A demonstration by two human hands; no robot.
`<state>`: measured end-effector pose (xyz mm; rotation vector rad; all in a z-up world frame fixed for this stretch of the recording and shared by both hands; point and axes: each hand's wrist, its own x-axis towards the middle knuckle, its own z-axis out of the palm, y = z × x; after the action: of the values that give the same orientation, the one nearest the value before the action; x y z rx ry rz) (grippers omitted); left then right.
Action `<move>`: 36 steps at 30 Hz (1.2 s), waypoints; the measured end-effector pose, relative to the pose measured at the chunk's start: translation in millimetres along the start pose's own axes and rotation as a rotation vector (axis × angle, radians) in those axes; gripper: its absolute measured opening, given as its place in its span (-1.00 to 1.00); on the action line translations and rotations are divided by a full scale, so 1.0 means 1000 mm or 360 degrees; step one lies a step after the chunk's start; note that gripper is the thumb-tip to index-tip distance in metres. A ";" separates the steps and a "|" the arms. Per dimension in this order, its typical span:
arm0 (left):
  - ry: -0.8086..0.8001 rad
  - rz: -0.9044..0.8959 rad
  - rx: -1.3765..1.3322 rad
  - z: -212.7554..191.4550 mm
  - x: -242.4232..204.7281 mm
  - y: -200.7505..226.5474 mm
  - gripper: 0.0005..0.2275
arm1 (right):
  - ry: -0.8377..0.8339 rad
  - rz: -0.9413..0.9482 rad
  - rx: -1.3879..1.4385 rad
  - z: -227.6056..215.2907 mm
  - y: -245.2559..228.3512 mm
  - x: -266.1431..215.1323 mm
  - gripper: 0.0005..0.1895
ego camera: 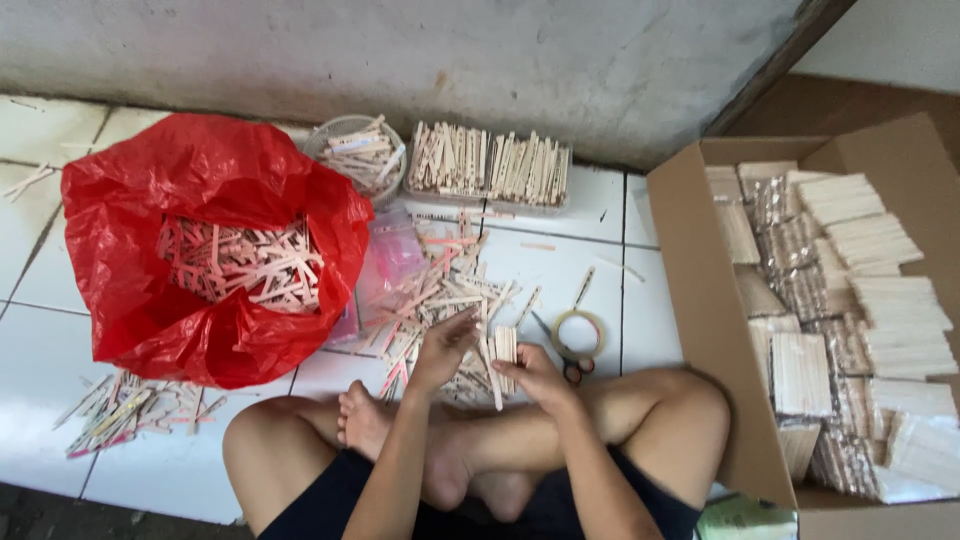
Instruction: The person sits on the floor and gathers small wooden sticks from a pile, aligns them into a neat stack, and places the stack into a clear plastic bag. The person repeats this process to create multiple packaged stacks.
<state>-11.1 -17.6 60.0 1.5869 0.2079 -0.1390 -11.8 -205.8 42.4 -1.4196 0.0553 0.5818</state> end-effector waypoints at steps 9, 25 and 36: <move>-0.0131 -0.0200 -0.0098 0.002 -0.011 -0.025 -0.61 | -0.0186 0.0188 0.0032 -0.008 0.022 0.001 -0.76; -0.0138 -0.0336 -0.0141 0.002 -0.032 -0.035 -0.63 | -0.0275 0.0317 -0.0120 -0.033 0.074 0.020 -0.79; -0.0076 -0.0207 -0.0350 0.005 -0.019 -0.075 -0.63 | -0.0233 0.0310 0.0117 -0.002 0.016 -0.004 -0.80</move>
<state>-45.7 -21.9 -8.8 1.3501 0.2795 -0.2466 -21.5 -208.9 28.8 -1.3051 0.0980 0.8348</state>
